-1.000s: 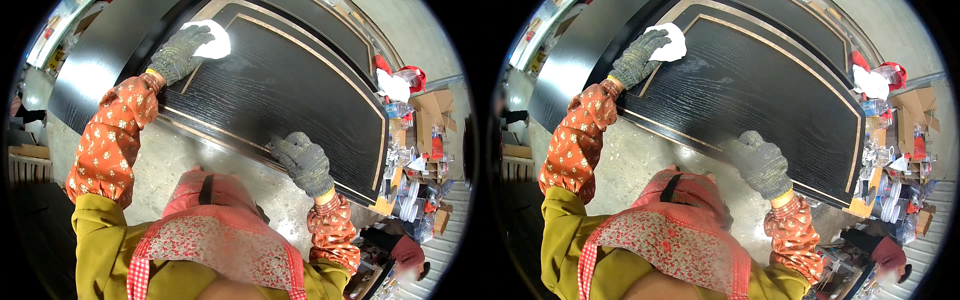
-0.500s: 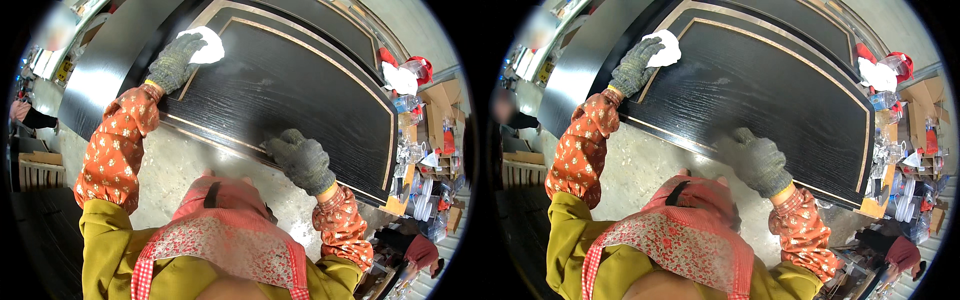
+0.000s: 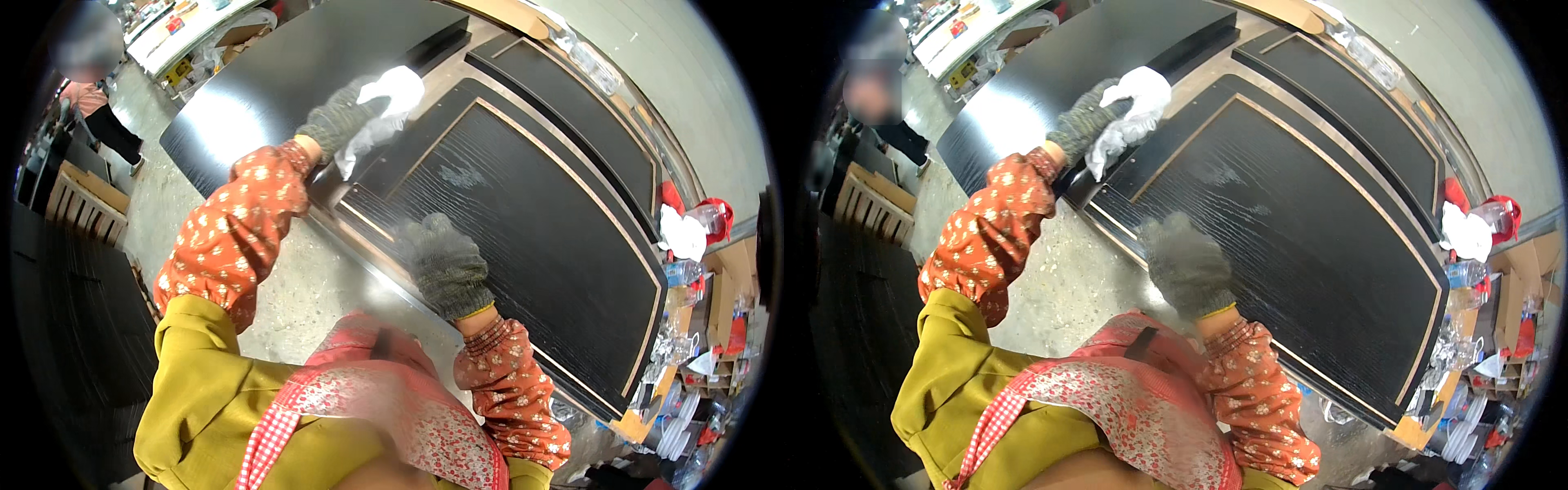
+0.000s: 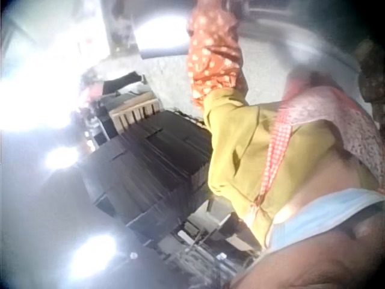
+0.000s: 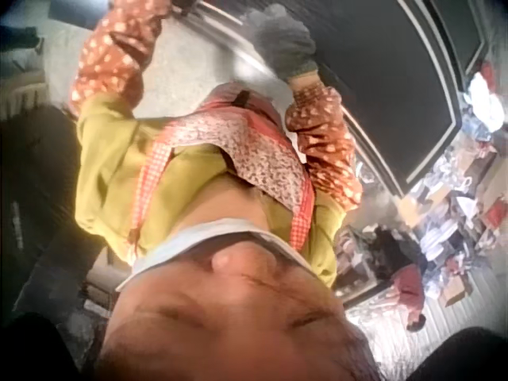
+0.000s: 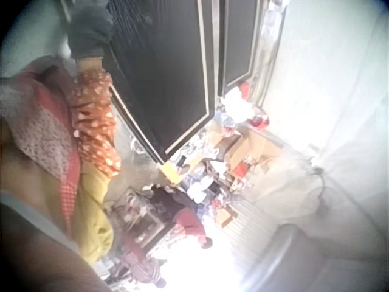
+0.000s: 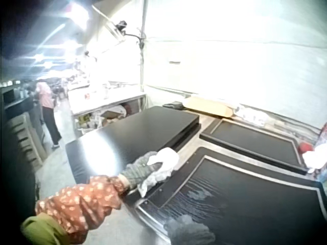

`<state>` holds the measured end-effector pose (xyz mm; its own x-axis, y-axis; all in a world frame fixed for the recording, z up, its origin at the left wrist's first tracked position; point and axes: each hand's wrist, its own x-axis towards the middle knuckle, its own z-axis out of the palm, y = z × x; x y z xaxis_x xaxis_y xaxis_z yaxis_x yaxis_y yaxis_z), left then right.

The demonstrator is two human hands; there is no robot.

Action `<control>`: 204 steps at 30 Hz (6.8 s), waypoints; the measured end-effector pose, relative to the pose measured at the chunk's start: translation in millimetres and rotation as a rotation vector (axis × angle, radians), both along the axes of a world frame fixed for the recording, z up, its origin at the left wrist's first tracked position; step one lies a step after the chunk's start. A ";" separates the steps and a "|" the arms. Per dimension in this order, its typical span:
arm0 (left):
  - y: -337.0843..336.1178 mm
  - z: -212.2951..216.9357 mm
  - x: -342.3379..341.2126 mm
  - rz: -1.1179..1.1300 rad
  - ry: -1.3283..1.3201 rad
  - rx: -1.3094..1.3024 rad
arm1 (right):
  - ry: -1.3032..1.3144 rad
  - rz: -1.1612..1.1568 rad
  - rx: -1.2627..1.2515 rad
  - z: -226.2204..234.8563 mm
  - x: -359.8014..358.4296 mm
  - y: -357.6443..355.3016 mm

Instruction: The person applies a dark finish to a large black wooden panel using a cloth and a liquid from a bottle. They wipe the surface repeatedly to ensure even coverage, then use a sanding block to smooth the edges and corners of the panel. The person works methodically across the surface, occasionally dipping the cloth into the liquid container.

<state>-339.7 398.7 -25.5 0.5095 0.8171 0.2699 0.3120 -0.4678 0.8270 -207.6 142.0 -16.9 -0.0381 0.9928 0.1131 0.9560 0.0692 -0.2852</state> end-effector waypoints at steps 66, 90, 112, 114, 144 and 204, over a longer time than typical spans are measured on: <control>-30.6 3.0 -47.1 -0.214 -0.257 -0.204 | -0.133 -0.526 0.005 -6.0 -30.2 42.4; -41.1 23.6 -49.2 -0.260 -0.154 -0.509 | -0.171 -0.684 -0.066 -4.5 42.8 102.8; -36.4 13.5 -51.9 -0.229 -0.084 -0.313 | -0.113 -0.718 0.100 -26.6 122.7 189.7; -40.2 10.8 -48.4 -0.243 -0.159 -0.445 | -0.236 -0.506 0.223 -39.3 114.3 162.3; -307.9 -14.6 65.6 -0.889 0.205 0.792 | -0.226 -0.794 0.425 -49.5 51.6 -263.2; -562.7 22.6 382.7 -0.624 0.247 -0.659 | 0.030 -0.912 0.367 25.3 318.7 -583.8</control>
<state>43.0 -164.0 -3.0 0.8878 0.3269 -0.3239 0.3647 -0.0704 0.9285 111.1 -441.9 8.4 0.7335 0.5430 0.4089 0.6795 -0.6023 -0.4189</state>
